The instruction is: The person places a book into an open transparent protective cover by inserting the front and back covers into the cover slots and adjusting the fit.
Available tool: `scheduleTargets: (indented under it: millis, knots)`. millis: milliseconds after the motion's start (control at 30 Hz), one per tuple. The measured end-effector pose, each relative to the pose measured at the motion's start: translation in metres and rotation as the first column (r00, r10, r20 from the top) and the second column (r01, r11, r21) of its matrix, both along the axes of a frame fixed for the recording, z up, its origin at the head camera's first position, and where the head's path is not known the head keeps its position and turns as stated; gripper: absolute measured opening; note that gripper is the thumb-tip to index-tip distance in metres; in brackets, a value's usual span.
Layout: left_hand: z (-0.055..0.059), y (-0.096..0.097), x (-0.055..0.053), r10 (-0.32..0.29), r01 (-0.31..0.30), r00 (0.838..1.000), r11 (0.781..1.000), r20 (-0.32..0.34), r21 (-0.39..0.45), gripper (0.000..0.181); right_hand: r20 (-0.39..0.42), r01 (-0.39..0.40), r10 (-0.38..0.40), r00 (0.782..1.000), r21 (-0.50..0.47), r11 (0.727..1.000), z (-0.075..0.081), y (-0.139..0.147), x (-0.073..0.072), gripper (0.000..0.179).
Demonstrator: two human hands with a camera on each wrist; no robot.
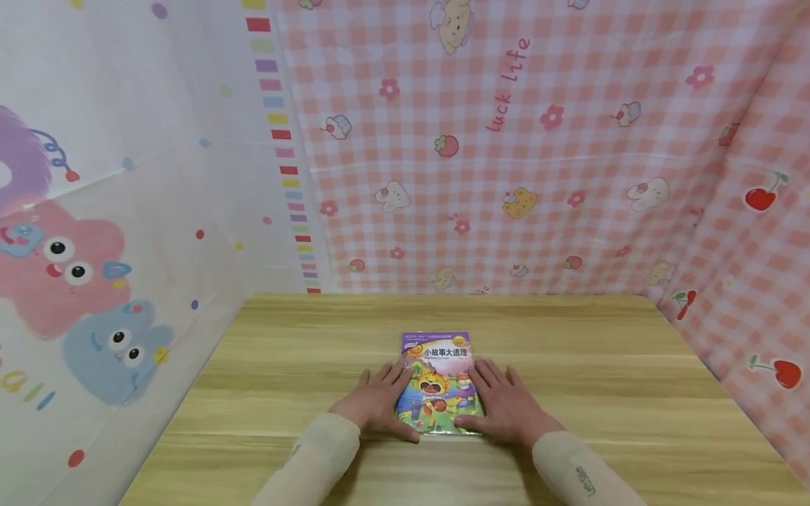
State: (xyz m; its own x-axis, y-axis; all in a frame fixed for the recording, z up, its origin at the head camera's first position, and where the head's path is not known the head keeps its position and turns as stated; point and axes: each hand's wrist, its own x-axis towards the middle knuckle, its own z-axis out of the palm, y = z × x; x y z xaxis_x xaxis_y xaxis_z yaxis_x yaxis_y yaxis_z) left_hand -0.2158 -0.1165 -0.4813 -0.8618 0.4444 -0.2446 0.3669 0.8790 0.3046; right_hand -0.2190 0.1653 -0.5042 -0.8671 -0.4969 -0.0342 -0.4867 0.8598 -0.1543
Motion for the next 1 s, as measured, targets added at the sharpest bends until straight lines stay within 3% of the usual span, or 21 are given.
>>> scheduleTargets:
  millis: [133, 267, 600, 800, 1000]
  knots:
    - [0.002, 0.002, 0.000, -0.001, 0.001, 1.000, 1.000, 0.006, 0.007, 0.121, -0.015, -0.029, 0.028, 0.999, -0.037, 0.999, 0.006, 0.000, -0.004, 0.099]
    - [0.001, 0.002, -0.001, -0.010, 0.010, 1.000, 1.000, -0.003, 0.012, 0.120, -0.018, -0.009, 0.008, 1.000, -0.039, 0.999, 0.006, 0.001, -0.009, 0.095]
    - [0.000, -0.001, -0.003, 0.010, -0.010, 1.000, 0.999, 0.010, 0.037, 0.120, -0.056, 0.001, 0.001, 0.998, 0.033, 0.999, 0.002, -0.002, -0.014, 0.099]
    - [0.003, -0.008, -0.003, 0.039, -0.043, 0.999, 0.993, 0.035, 0.113, 0.126, -0.017, 0.022, -0.024, 1.000, -0.111, 0.994, 0.011, -0.001, -0.011, 0.092]
    - [0.013, -0.017, -0.006, 0.083, -0.087, 0.996, 0.985, 0.036, 0.148, 0.119, -0.045, 0.076, -0.087, 0.995, -0.212, 0.974, 0.019, 0.006, -0.010, 0.076]
